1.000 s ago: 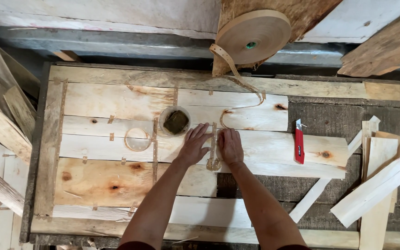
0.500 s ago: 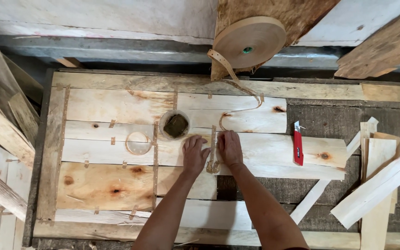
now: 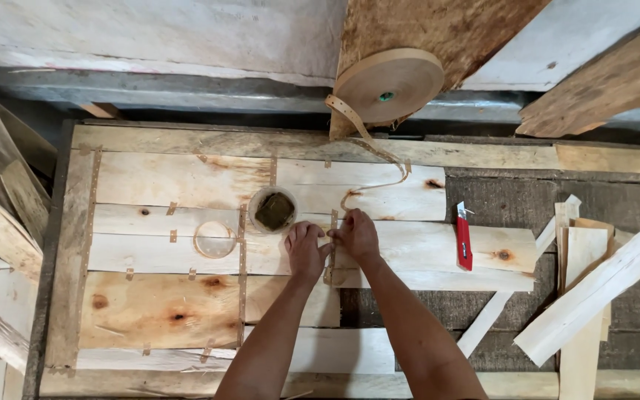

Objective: Applying and trimming veneer tape on wooden panels for repair or assembly.

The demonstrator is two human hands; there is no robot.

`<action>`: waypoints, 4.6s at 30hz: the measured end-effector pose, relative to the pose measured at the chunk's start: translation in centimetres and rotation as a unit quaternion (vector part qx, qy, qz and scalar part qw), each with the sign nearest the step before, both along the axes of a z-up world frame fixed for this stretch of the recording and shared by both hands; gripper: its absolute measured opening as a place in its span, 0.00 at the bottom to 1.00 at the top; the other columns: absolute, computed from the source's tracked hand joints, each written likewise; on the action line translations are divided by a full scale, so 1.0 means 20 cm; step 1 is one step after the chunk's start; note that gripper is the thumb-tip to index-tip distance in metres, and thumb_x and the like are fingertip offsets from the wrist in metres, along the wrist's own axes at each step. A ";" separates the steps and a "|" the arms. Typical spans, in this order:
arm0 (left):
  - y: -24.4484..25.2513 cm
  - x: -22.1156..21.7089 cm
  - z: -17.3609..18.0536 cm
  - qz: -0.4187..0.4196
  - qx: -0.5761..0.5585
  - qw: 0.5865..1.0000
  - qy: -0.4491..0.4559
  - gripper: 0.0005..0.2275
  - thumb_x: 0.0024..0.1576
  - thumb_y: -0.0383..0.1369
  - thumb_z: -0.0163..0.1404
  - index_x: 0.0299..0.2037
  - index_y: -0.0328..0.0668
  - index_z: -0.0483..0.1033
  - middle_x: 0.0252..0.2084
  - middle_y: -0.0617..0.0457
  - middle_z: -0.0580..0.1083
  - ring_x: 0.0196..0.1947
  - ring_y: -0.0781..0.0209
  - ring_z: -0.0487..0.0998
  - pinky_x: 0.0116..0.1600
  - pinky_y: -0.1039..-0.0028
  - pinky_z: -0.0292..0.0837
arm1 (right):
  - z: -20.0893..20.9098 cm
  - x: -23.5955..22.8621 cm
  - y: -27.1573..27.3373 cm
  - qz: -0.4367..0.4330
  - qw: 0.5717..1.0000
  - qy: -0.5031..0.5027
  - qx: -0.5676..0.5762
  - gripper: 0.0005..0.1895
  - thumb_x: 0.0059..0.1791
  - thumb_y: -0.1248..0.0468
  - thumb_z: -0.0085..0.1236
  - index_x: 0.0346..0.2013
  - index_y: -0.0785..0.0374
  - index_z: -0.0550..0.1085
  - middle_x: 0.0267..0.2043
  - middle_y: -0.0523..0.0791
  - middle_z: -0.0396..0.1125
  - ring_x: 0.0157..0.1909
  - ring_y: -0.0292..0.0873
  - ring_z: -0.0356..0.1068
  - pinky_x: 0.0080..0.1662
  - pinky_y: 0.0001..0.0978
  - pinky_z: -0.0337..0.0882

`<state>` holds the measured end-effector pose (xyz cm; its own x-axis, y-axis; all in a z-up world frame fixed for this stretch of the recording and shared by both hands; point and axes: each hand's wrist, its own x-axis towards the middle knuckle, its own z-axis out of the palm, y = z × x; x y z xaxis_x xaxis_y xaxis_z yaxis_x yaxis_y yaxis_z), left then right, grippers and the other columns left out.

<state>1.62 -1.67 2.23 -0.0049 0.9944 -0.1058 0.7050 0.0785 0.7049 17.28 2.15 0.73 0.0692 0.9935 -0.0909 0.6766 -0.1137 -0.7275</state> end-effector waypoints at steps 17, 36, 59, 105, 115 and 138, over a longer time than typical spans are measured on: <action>0.02 0.00 -0.01 0.002 0.029 1.000 -0.004 0.17 0.44 0.28 0.65 0.41 0.48 0.72 0.52 0.54 0.66 0.62 0.50 0.61 0.64 0.55 0.52 | 0.07 -0.08 0.08 -0.143 0.987 -0.019 -0.066 0.26 0.37 0.48 0.77 0.23 0.66 0.72 0.21 0.49 0.68 0.23 0.49 0.67 0.30 0.43 0.69; 0.00 0.00 0.00 0.005 0.014 1.000 -0.002 0.14 0.44 0.27 0.64 0.36 0.47 0.72 0.51 0.55 0.65 0.59 0.52 0.61 0.64 0.57 0.53 | 0.16 -0.13 0.10 -0.198 0.970 -0.034 -0.136 0.32 0.40 0.40 0.73 0.22 0.67 0.72 0.23 0.51 0.71 0.26 0.51 0.71 0.34 0.44 0.70; -0.08 -0.07 -0.06 -0.089 0.027 0.996 0.006 0.21 0.43 0.35 0.67 0.46 0.48 0.74 0.63 0.49 0.62 0.68 0.47 0.57 0.68 0.55 0.51 | 0.10 0.16 -0.35 0.132 0.978 0.156 -0.028 0.14 0.49 0.73 0.51 0.50 0.66 0.73 0.50 0.51 0.71 0.51 0.50 0.75 0.51 0.38 0.76; -0.07 -0.11 -0.04 -0.133 0.014 0.991 0.014 0.16 0.50 0.30 0.61 0.48 0.49 0.74 0.64 0.48 0.61 0.69 0.46 0.56 0.69 0.54 0.49 | -0.11 0.21 -0.19 -0.124 0.968 0.216 -0.012 0.12 0.56 0.68 0.53 0.54 0.68 0.73 0.48 0.48 0.71 0.46 0.41 0.72 0.46 0.32 0.76; -0.09 -0.15 -0.09 -0.127 0.042 0.991 -0.033 0.14 0.54 0.22 0.49 0.49 0.46 0.77 0.67 0.47 0.64 0.71 0.46 0.58 0.71 0.56 0.52 | 0.07 0.19 -0.37 -0.134 0.966 0.209 -0.071 0.14 0.58 0.64 0.47 0.56 0.66 0.72 0.48 0.47 0.76 0.45 0.38 0.74 0.45 0.33 0.75; -0.49 -0.06 -0.18 -0.044 -0.007 0.996 0.072 0.30 0.57 0.35 0.47 0.72 0.42 0.59 0.80 0.48 0.49 0.80 0.47 0.42 0.77 0.50 0.33 | -0.05 1.06 -0.41 -0.238 0.951 -0.182 0.072 0.22 0.50 0.67 0.57 0.60 0.65 0.73 0.62 0.61 0.63 0.61 0.62 0.60 0.58 0.58 0.65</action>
